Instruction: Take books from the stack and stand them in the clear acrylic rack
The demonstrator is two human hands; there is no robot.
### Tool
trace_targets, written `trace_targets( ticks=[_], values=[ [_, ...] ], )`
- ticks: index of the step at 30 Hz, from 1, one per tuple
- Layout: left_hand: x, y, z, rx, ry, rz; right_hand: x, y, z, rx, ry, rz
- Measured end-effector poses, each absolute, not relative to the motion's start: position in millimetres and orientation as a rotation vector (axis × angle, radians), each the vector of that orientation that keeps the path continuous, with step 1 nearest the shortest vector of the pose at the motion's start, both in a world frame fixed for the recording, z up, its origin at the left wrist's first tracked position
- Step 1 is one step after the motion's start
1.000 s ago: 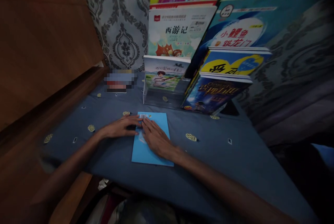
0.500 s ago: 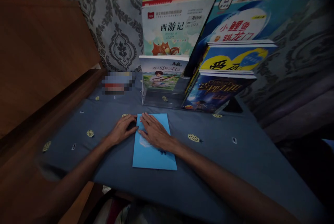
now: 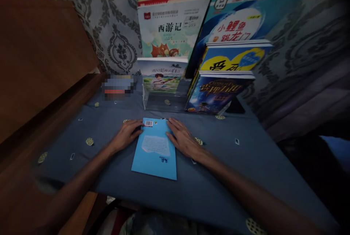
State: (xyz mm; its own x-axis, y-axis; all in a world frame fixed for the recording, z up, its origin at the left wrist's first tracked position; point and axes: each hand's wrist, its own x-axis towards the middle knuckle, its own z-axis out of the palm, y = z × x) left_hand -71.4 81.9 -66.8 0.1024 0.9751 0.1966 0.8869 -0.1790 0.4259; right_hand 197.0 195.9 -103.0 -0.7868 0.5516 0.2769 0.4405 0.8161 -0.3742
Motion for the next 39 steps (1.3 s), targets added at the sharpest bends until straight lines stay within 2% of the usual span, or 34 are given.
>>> trace_targets(
  ticks=[8,17,24,39],
  values=[
    [-5.3,100.9,-29.6,2.289,2.167,-0.054,223.4,186.3,-93.2,-0.799,-2.238,0.755],
    [94.0,84.5,-17.4,2.277,2.125,-0.315,227.0,186.5,-94.0,-0.857,-2.023,0.958],
    [99.5,89.1,-12.6,2.209,2.130,-0.394,229.6,186.9,-90.2,-0.841,-1.971,1.009],
    [80.0,95.5,-1.6,2.213,2.079,-0.336,232.3,187.3,-83.3,-0.834,-1.909,0.969]
  ],
)
